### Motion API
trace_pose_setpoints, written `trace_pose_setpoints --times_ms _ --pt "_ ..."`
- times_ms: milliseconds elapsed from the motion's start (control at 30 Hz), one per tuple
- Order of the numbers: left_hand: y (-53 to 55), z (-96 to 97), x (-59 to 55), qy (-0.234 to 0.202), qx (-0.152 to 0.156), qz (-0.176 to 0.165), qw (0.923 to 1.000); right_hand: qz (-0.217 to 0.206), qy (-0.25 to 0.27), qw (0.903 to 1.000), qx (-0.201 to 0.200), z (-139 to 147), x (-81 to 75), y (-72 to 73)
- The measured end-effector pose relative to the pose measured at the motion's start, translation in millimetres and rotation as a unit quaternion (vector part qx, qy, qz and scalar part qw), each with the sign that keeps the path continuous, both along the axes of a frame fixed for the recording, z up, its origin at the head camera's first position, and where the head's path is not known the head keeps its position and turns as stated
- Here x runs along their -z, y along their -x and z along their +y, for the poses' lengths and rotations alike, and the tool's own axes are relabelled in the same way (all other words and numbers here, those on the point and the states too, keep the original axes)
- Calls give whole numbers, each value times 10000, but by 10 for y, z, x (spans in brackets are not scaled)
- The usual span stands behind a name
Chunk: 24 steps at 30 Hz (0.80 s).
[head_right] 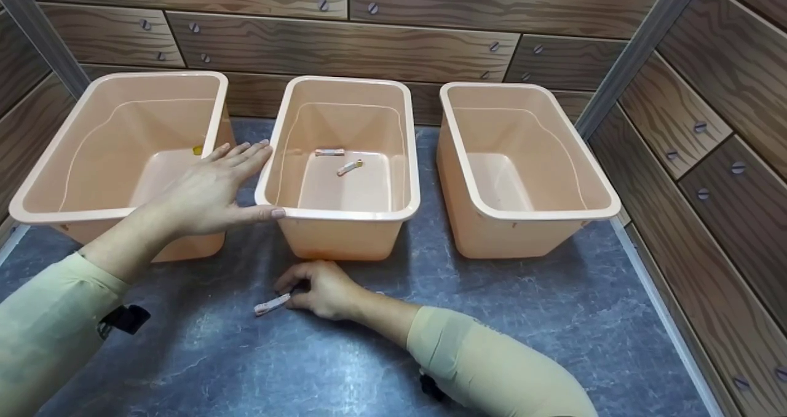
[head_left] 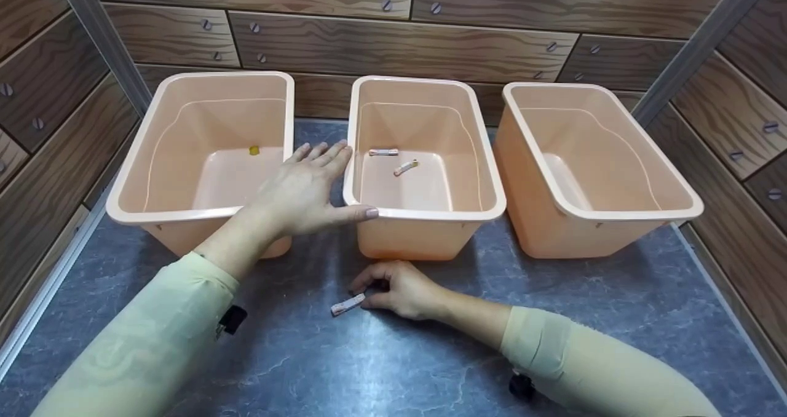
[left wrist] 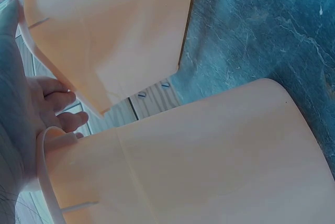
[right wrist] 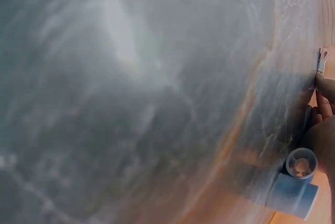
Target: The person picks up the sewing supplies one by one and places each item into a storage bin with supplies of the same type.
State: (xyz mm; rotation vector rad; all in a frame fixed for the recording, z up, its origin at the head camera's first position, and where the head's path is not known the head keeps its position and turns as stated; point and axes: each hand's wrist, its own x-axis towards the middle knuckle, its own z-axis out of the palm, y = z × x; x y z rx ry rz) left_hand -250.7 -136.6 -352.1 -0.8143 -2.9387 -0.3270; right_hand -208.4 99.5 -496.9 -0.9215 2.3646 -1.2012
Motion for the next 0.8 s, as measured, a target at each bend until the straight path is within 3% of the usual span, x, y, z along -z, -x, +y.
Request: trace_pose_setpoints --times_ms 800 --pt "8 -2 -1 82 -46 -32 10000 -89 110 9999 -33 10 4 21"
